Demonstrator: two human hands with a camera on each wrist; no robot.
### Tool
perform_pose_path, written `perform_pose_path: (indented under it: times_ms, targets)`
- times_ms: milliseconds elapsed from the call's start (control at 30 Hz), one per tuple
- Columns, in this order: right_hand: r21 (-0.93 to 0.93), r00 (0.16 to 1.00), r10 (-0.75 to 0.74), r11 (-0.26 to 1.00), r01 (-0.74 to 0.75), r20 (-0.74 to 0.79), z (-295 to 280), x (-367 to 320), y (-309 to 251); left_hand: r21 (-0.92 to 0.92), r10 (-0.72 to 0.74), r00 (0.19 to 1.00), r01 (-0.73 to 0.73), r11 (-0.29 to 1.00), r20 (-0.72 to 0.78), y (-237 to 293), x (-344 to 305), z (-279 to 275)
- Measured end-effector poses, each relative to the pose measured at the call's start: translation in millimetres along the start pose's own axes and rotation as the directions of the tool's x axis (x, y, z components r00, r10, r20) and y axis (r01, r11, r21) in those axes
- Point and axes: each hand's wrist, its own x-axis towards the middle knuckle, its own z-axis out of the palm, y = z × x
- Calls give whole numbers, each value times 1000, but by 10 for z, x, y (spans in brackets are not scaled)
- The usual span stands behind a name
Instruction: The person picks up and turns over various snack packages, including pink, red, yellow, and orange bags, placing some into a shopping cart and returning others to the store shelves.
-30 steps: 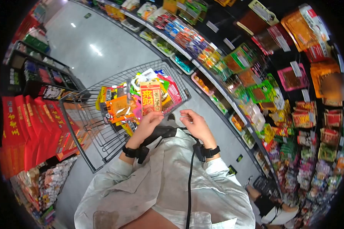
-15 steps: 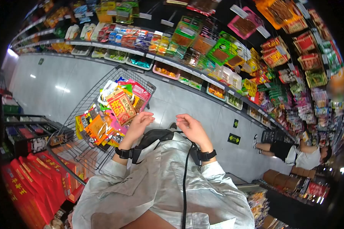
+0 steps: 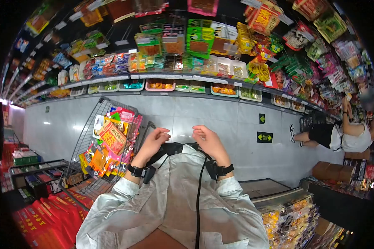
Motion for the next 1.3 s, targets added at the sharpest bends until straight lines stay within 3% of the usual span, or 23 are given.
perform_pose_path:
  times_ms: [300,400,433,667,833,933,1233,1300]
  targets:
    - [175,972,100,982,-63,-215,-889,-240,632,211,-33,975,-15,977,221,436,622,1054]
    - [204,962,147,974,-100,-230,-965,-192,739,158,-38,958,-8,987,284,395,861,1152]
    - [207,959,163,972,-116,-230,-985,-161,747,207,-100,943,35,978,317,423,946,1136]
    - [222,950,165,969,-107,-266,-1171,501,691,142,-34,926,-21,990,375,593,1896,976]
    - [196,926,168,975,-105,-338,-1378,1241,242,194,3,920,-86,977,393,1104,2637,718]
    - [128,933,166,983,-131,-318,-1454,1705,-47,135,71,914,-135,982,399,1248,3037,488]
    - [17,984,73,997,-71,-162,-1643,2908,-271,-18,117,969,-116,993,220,1320,3821,-5]
    - [-32,988,36,999,-41,-149,-1723,3215,-246,-38,69,984,-63,997,162,1397,3958,15]
